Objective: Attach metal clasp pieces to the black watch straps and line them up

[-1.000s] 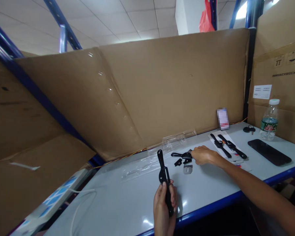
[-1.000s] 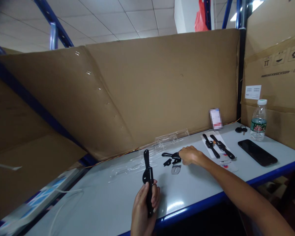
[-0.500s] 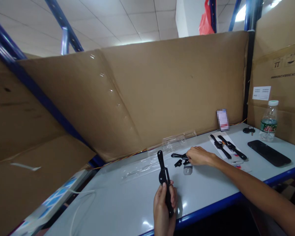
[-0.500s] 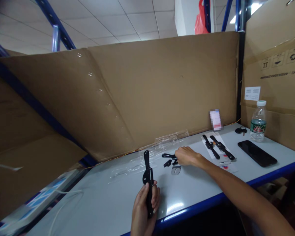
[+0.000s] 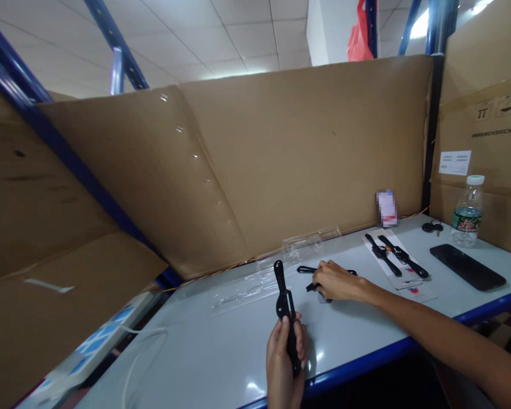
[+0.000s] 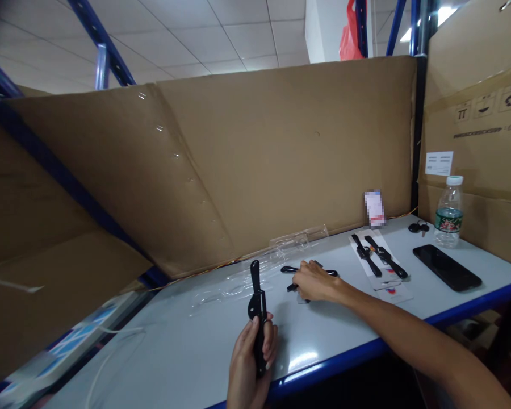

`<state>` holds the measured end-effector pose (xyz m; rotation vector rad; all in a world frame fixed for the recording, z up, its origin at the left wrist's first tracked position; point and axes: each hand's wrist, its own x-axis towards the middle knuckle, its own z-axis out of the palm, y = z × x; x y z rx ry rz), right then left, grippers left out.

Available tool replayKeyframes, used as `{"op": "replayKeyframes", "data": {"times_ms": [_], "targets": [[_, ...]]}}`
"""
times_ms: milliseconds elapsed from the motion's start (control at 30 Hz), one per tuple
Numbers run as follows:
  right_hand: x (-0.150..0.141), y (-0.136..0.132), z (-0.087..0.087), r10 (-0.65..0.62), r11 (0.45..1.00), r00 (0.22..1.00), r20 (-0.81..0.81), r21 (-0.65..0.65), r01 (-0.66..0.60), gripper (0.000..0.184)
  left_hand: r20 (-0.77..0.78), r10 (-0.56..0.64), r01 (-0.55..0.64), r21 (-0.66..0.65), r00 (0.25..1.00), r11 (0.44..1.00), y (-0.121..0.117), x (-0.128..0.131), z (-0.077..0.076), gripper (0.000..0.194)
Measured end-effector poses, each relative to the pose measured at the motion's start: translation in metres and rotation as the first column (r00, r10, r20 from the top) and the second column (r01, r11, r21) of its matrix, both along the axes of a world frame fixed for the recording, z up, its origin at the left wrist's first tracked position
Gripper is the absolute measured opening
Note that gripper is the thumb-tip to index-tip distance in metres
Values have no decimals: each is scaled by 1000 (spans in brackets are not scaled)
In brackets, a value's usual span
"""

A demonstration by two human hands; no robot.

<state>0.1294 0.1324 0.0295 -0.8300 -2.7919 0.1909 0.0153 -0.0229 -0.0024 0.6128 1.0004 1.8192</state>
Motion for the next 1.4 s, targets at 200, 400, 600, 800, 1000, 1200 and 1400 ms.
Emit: {"op": "replayKeyframes", "data": {"times_ms": [200, 400, 600, 800, 1000, 1200, 1400], "targets": [[-4, 2, -4, -27, 999, 1000, -11, 39, 28, 18, 10, 0, 0, -2, 1000, 1000, -1, 0, 1, 40], [-10, -6, -11, -114, 992, 993, -42, 51, 116, 27, -3, 15, -16, -3, 1000, 1000, 1, -1, 0, 42], [-9, -1, 3, -253, 962, 963, -90, 84, 261, 29, 0, 14, -14, -12, 1000, 1000, -1, -1, -1, 44], [12, 14, 25, -343, 937, 939, 19, 77, 341, 28, 22, 20, -20, -6, 1000, 1000, -1, 1, 3, 44], [29, 12, 36, -287, 958, 942, 174, 36, 285, 21, 39, 23, -23, 14, 999, 1000, -2, 1, 4, 44], [30, 10, 34, -211, 973, 933, 291, -24, 228, 29, 23, 3, -3, 11, 1000, 1000, -2, 0, 2, 42], [24, 10, 27, -174, 981, 936, 306, -31, 192, 31, -10, -14, 14, -10, 1000, 1000, -2, 0, 4, 44]]}}
